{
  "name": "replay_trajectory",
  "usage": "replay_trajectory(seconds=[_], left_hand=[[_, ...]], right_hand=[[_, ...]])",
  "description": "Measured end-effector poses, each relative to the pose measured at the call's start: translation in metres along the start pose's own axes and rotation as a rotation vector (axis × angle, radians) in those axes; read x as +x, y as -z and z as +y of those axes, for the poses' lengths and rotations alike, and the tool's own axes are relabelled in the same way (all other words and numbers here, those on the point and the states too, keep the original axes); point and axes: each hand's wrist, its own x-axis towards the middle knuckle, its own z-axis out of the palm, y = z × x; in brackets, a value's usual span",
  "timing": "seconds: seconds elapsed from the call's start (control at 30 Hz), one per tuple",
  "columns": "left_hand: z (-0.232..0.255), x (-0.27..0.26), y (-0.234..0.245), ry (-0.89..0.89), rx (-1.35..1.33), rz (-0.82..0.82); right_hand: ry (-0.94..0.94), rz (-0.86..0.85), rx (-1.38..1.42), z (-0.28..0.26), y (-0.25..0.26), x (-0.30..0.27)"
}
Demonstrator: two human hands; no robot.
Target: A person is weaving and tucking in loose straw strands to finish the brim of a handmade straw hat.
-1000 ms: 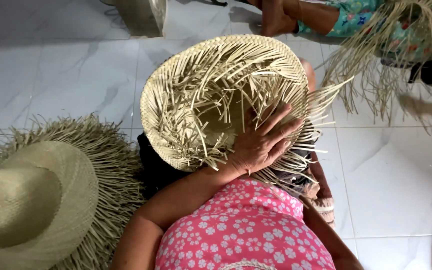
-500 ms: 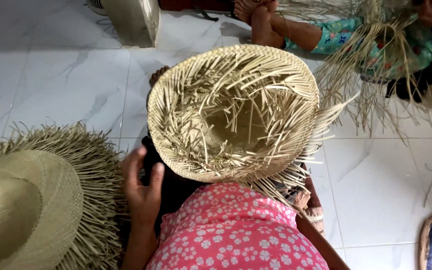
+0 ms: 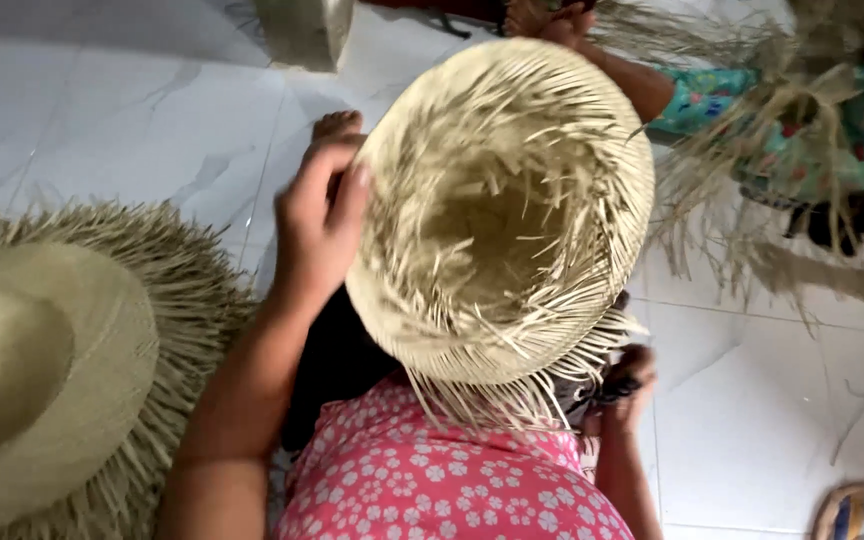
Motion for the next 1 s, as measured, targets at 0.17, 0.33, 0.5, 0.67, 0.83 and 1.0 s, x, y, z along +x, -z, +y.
replay_trajectory(seconds=[0.17, 0.33, 0.5, 0.67, 0.83, 1.0], left_hand=[[-0.066, 0.04, -0.013, 0.071, -0.147, -0.026], [-0.09, 0.042, -0.033, 0.148, -0.396, 0.013], [-0.045, -0.008, -0.027, -0.006, 0.089, -0.036], [0.004, -0.108, -0.028, 0.49, -0.171, -0.225], [0.008, -0.09, -0.018, 0.441, -0.028, -0.216], [-0.014, -0.046, 0.011, 0.076, 0.197, -0.057]], right_hand=[[-0.254, 0.219, 0.666, -0.254, 0.118, 0.066], [0.444, -0.102, 0.714, -0.317, 0.106, 0.069], [0.494, -0.505, 0.237, -0.36, 0.061, 0.076], [0.47, -0.376, 0.464, -0.355, 0.055, 0.079], [0.44, -0.437, 0.507, -0.369, 0.082, 0.087], [0.202, -0.614, 0.72, -0.382, 0.098, 0.065]])
